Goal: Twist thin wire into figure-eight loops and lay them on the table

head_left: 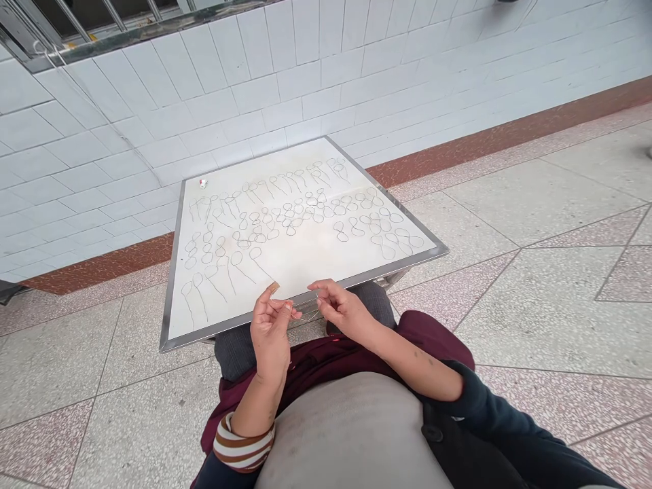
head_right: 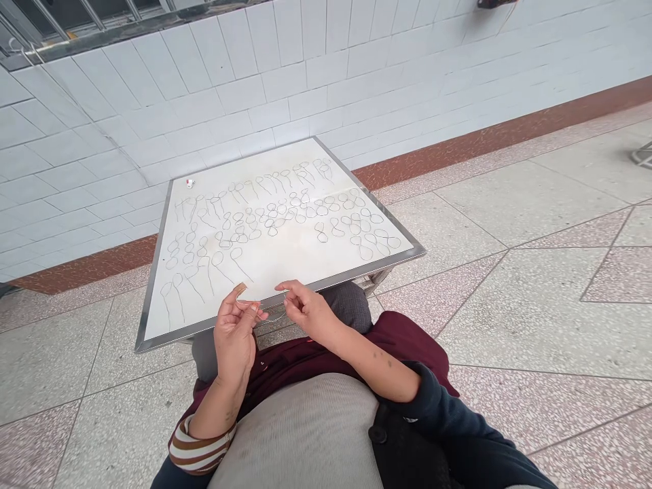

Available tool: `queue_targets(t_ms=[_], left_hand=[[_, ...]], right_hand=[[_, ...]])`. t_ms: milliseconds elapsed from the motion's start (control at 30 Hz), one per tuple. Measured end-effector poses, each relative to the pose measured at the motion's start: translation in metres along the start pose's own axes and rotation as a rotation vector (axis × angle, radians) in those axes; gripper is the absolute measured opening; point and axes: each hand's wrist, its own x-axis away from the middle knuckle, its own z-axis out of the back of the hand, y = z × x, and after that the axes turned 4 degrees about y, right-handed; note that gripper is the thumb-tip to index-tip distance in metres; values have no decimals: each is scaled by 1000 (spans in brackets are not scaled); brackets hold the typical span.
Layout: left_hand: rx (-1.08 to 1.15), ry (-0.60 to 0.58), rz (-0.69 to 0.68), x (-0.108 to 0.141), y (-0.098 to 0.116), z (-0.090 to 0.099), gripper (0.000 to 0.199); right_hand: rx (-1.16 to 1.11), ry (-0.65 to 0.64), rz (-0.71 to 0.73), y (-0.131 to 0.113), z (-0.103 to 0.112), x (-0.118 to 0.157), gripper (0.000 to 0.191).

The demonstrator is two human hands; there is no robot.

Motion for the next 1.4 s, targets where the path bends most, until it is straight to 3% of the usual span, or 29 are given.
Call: queue_targets(t_ms=[133, 300, 367, 467, 867, 1100, 1267, 1400], left_hand=[[-6, 49, -53, -2, 6, 0, 47], [-55, 65, -79, -2, 6, 2, 46], [-62, 60, -72, -1, 5, 3, 47], [-47, 53, -62, -1, 4, 3, 47], [48, 167, -172, -10, 17, 9, 45], [58, 209, -215, -14, 17, 10, 43], [6, 231, -225, -15, 14, 14, 45], [-91, 192, -237, -13, 11, 13, 46]], right_hand=[[134, 38, 51, 3, -5, 3, 17], [571, 54, 389, 0, -6, 7, 23], [713, 7, 516, -3, -6, 7, 24], [800, -106, 596, -5, -9, 9, 23], [837, -135, 350, 5, -30, 20, 21], [560, -268, 191, -2, -39, 25, 22], [606, -398, 289, 1, -24, 24, 27], [818, -240, 427, -10, -8, 13, 38]])
